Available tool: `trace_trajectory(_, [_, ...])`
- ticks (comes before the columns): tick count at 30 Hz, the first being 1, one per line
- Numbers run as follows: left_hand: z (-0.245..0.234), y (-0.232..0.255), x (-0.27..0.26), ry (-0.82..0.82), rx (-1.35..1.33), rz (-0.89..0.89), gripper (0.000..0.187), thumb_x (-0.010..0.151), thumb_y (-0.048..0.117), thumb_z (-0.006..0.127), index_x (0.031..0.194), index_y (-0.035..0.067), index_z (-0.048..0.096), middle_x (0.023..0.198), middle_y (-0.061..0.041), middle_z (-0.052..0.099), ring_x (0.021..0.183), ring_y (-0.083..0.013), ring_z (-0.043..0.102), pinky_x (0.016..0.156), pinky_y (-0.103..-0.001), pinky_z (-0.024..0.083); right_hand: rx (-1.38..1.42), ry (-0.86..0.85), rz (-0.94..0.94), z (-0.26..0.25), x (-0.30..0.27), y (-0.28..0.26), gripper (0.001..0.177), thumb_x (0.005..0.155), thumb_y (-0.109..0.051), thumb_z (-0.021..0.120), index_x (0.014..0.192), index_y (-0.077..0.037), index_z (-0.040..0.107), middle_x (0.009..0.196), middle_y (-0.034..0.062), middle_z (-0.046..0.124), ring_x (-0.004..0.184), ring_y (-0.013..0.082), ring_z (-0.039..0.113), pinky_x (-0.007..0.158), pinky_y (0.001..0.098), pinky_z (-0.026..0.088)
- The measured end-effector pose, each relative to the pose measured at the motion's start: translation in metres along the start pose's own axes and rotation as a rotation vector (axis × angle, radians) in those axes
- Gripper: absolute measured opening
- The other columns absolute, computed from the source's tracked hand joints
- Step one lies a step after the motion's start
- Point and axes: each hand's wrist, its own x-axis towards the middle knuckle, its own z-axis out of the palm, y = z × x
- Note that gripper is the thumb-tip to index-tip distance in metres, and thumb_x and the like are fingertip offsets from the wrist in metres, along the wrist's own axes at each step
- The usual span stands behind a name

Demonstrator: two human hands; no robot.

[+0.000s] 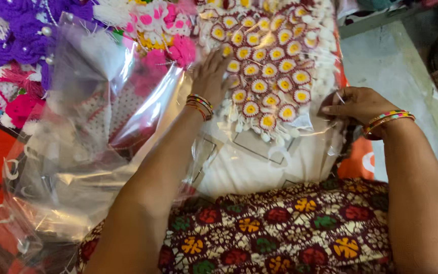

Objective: The person places a crocheted item with a floral pattern into a clear plastic bag, smooths it out, and seals the bag. The person is sitting on the floor surrounded by other crocheted items.

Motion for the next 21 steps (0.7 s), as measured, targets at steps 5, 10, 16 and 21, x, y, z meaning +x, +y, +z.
trace_trajectory(5, [-0.011,0.011,-0.007,-0.109,0.071,-0.168,0.069,0.104,0.038,0.062,0.161,0.025,0.025,0.168,-0.012,0.018,0.153,-0.0319,0.019,0.12,-0.059,0.018,-0.289,0.17,0.041,-0.011,-0.033,0.022,0.027,0.081,-0.024,0.087,0.09,0.0,0.078,0.074,0.0091,0.069,0.063,0.0165,0.058,0.058,0.0342,0.045])
trace_trajectory(10, [-0.015,0.033,-0.038,-0.021,0.012,0.064,0.061,0.097,0.032,0.068,0.15,0.022,0.04,0.17,-0.01,0.029,0.158,-0.0273,0.028,0.128,-0.05,0.03,-0.322,0.342,-0.029,-0.011,-0.064,0.049,0.028,0.085,-0.027,0.085,0.088,-0.002,0.074,0.077,0.0091,0.073,0.068,0.0183,0.063,0.063,0.0342,0.049])
trace_trajectory(16, [-0.009,0.105,-0.111,-0.227,-0.158,0.323,0.091,0.074,0.044,0.084,0.15,0.017,0.041,0.16,-0.013,0.031,0.147,-0.0354,0.03,0.114,-0.061,0.027,0.034,0.102,-0.197,0.028,-0.054,0.047,0.046,0.081,-0.015,0.081,0.116,-0.003,0.055,0.098,0.005,0.075,0.088,0.0179,0.073,0.075,0.0312,0.059])
trace_trajectory(21, [-0.005,0.121,-0.118,-0.096,-0.09,0.344,0.075,0.088,0.021,0.071,0.157,0.018,0.04,0.164,-0.01,0.034,0.148,-0.0294,0.035,0.123,-0.054,0.025,0.222,0.029,-0.189,0.041,-0.049,0.033,0.048,0.094,-0.006,0.07,0.132,0.0,0.041,0.102,0.0213,0.07,0.094,0.0357,0.071,0.073,0.0437,0.058])
